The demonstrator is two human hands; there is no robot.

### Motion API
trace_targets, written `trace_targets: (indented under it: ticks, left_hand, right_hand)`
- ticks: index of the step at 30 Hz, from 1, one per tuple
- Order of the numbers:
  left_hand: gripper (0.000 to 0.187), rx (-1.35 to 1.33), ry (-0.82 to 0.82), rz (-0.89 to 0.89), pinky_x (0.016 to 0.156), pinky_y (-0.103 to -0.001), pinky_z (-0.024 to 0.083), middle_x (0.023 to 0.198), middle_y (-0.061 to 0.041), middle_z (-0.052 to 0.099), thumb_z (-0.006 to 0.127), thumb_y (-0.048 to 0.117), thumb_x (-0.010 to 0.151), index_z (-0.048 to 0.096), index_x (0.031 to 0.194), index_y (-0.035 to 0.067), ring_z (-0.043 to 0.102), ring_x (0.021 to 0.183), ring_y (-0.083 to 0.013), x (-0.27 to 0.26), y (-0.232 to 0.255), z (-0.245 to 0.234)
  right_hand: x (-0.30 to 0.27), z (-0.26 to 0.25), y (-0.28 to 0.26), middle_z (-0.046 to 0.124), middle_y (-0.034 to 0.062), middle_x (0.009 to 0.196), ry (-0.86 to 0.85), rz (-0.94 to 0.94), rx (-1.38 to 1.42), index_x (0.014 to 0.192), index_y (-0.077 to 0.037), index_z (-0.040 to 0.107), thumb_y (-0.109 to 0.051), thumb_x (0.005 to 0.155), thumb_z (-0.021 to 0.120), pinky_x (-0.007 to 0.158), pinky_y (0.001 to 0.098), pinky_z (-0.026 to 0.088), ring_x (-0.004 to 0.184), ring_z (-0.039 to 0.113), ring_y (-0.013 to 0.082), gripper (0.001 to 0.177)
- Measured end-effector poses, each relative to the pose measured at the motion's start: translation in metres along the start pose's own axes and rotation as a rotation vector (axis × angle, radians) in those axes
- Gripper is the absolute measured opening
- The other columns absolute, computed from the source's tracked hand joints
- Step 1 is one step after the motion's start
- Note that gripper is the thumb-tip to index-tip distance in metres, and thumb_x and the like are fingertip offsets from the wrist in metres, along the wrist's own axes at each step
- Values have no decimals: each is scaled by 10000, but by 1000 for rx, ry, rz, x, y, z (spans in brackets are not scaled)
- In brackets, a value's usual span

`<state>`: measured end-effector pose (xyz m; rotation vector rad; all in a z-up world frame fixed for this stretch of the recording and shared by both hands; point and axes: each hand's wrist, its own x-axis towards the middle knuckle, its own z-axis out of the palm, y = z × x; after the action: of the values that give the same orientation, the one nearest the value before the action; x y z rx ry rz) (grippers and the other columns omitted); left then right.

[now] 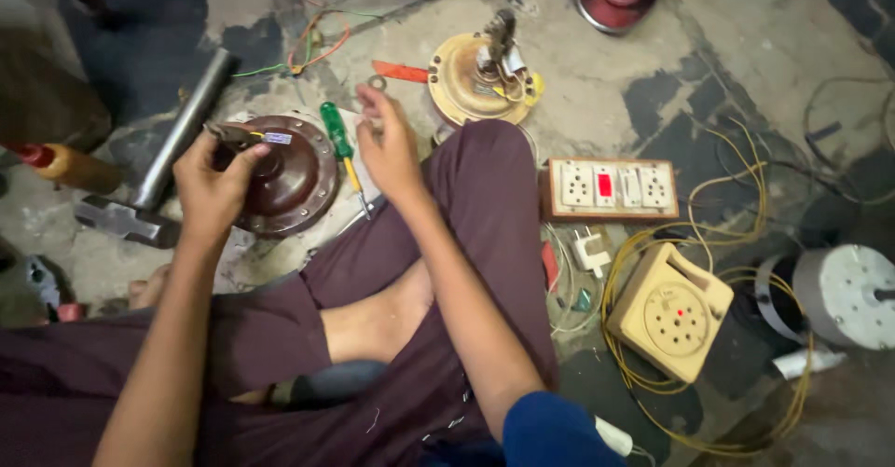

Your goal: The person disassembles and works on a ceiling fan motor, using a screwdriver to remove and replace screws and a wire, and manipulating small parts like a washer and a spring by hand.

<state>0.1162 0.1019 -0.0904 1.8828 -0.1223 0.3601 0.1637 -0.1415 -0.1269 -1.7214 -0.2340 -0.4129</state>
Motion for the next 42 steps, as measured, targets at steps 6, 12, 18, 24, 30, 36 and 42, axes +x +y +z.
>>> trace_targets:
  ticks: [6,12,18,24,30,36,42]
  left_hand:
    - [497,-112,-167,-97,1017,-346,495,1260,-81,680,804,130,858,631,1313,32,630,1158,-164,3,7,-22]
    - [301,-59,270,-98,902,-287,547,1155,-36,712,678,50,928,674,1229,50,656,1022,-133,-7,-29,-69]
    - [253,-87,139,-167,854,-273,570,1064,-56,745,760,43,896,705,1139,-1,696,952,-133,-22,-10,-40]
    - [268,-138,334,-244,805,-286,612,1029,-94,748,795,35,857,672,1085,-36,757,942,-160,-19,23,6]
    - [200,-211,336,-244,889,-269,589,1067,-84,738,729,8,915,693,1107,-35,719,987,-128,-9,-5,11]
    - [195,42,370,-223,886,-261,569,1078,-56,730,735,4,931,698,1122,-18,699,993,-112,-7,-15,18]
    - [187,-190,372,-311,897,-248,548,1071,-58,728,726,0,965,683,1145,-22,682,993,-106,-11,-27,19]
  right_hand:
    - [29,-40,41,664,51,1167,191,-6,144,1309,-29,610,-6,993,616,932,265,519,1047,636,140,318]
    - [21,-8,47,671,15,990,-21,209,436,1201,-22,640,-60,1024,618,673,195,452,838,610,85,183]
    - [12,68,-1,730,50,1149,-439,229,480,1230,-12,668,-39,1018,566,803,245,564,978,701,119,237]
    - [12,76,-22,729,130,1168,-472,361,650,1189,73,691,20,1013,598,861,292,583,975,701,178,206]
    - [26,72,-20,731,198,1128,-416,588,902,1247,53,595,12,973,592,847,298,608,959,745,211,277]
    - [33,76,-6,712,137,1108,-466,604,827,1247,33,609,-10,927,683,804,274,604,930,732,167,331]
    - [18,104,22,700,116,943,-408,631,702,1146,49,678,-64,1008,704,620,249,531,715,660,123,180]
